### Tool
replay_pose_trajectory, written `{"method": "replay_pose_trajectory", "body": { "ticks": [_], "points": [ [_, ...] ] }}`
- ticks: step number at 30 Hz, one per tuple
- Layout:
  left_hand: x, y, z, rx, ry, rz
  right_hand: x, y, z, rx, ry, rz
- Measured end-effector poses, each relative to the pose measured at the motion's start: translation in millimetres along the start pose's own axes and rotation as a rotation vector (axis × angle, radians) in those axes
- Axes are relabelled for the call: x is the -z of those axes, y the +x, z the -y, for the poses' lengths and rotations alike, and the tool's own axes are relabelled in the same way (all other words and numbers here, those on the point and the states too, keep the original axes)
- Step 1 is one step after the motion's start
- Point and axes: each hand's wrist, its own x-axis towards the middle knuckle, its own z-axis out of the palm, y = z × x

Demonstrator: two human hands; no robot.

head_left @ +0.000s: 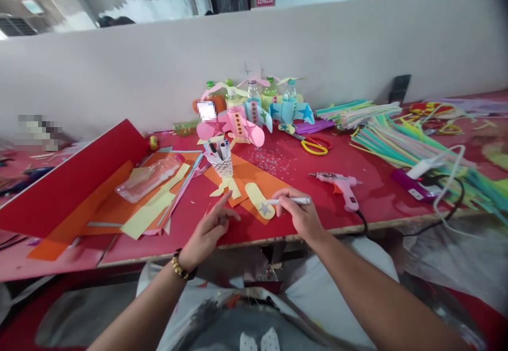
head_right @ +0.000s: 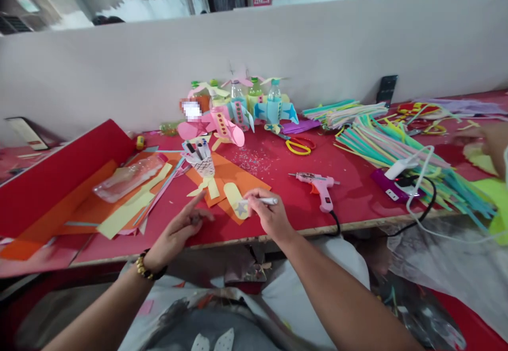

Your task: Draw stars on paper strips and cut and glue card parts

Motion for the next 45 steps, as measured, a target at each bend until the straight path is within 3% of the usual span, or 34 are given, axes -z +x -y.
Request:
{"method": "replay_pose_trajectory", "body": {
  "ticks": [3,6,10,13,21,26,30,33,38,45],
  "points": [
    [-9.8,-9,0,-0.002,0.010,-0.069,-8,-10,0,-0.056,0.067,0.108],
    [-11.5,-9,0,-0.034,0.054,-0.032,-13,-16,-2,-0.076,0.052,0.204],
    [-11.3,-8,2,-0.060,0.092,0.004,-20,-18,-2,-0.096,0.076,0.241],
    [-13.3,-8,5,-0.061,0.067,-0.033,-27,-20,-1,-0.077,0.078,0.261],
    [-21.3,-10,9,0.053,-0.240,-0.238,-39,-26,-12,0.205,-0.090,-0.062],
    [-53.2,-34,-17,0.077,-0.384,-0.204,-29,-28,-2,0.330,-0.215,-0.106],
    [-79.2,-48,-40,0.120,-0.486,-0.024,-23,-35,14,0.442,-0.444,0.078],
    [-84.6,-50,-51,0.079,-0.598,0.067,-23,-43,21,0.611,-0.580,0.262],
    [-81.3,-55,-58,0.062,-0.595,0.039,-24,-52,25,0.749,-0.646,0.376],
    [-74.8,-63,-55,0.057,-0.473,-0.027,-27,-52,31,0.780,-0.645,0.414]
  ]
}}
